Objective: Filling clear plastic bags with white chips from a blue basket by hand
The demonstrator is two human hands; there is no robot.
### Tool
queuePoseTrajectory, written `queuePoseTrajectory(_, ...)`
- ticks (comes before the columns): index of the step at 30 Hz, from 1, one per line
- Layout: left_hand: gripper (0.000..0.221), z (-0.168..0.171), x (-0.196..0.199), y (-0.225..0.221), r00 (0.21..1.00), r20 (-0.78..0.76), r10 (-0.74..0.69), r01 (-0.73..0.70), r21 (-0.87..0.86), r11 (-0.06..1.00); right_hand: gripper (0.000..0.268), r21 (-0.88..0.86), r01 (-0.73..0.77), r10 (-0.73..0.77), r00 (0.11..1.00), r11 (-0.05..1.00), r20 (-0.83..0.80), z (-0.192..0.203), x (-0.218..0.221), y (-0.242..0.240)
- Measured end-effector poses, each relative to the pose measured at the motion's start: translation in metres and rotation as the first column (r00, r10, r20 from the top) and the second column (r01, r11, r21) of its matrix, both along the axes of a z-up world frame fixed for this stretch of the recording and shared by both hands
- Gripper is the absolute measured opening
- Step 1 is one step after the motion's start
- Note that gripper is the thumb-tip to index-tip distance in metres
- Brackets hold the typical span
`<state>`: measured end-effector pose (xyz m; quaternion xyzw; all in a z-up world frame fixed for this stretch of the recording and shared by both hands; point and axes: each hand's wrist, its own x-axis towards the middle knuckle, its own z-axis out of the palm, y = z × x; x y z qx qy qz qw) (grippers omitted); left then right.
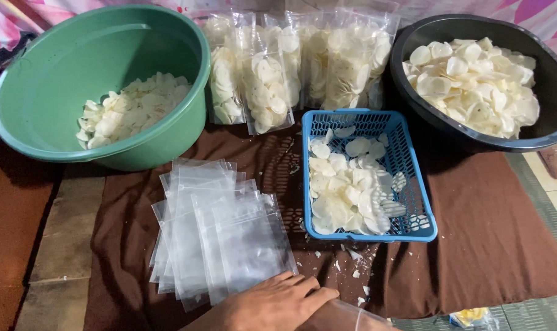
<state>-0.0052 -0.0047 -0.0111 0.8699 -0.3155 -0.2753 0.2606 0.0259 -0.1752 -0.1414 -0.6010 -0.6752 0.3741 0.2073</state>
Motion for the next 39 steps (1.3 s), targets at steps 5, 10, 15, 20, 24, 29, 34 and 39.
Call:
queuePoseTrajectory(5,0.108,0.019,-0.001,0.018,0.975,-0.067,0.211,-0.212,-0.008,0.977,0.030,0.143,0.032,-0.063,0.974,0.989,0.217,0.131,0.033,-0.005)
queuePoseTrajectory(10,0.104,0.032,0.003,0.052,0.879,0.218,0.424,-0.354,-0.296,0.887,0.033,0.372,0.519,-0.498,0.853,0.769,-0.160,0.199,0.059,-0.069)
queuePoseTrajectory(15,0.109,0.020,0.028,0.067,0.918,-0.330,0.219,-0.393,-0.830,0.396,0.109,0.432,0.797,-0.569,0.604,0.422,-0.558,0.208,0.091,-0.036)
queuePoseTrajectory(20,0.081,-0.006,0.042,0.047,0.873,-0.459,0.163,-0.480,-0.752,0.451,0.120,0.262,0.863,-0.420,0.450,0.432,-0.788,0.168,0.075,0.024)
queuePoseTrajectory(24,0.035,0.011,0.037,0.030,0.484,0.218,0.847,-0.459,-0.761,0.459,0.101,0.238,0.971,-0.532,0.206,0.008,-0.821,0.167,0.066,0.038)
queuePoseTrajectory(29,0.111,0.011,0.026,0.012,0.421,0.485,0.767,-0.432,-0.636,0.639,0.103,0.420,0.903,-0.486,0.328,-0.091,-0.810,0.155,0.056,0.059)
queuePoseTrajectory(34,0.105,0.001,0.026,0.014,0.451,0.436,0.778,-0.522,-0.579,0.627,0.122,0.554,0.827,-0.546,0.508,0.094,-0.667,0.152,0.047,0.057)
queuePoseTrajectory(39,0.125,0.006,0.032,0.011,0.296,0.569,0.767,-0.484,-0.603,0.634,0.129,0.664,0.700,-0.493,0.688,0.262,-0.532,0.151,0.039,0.052)
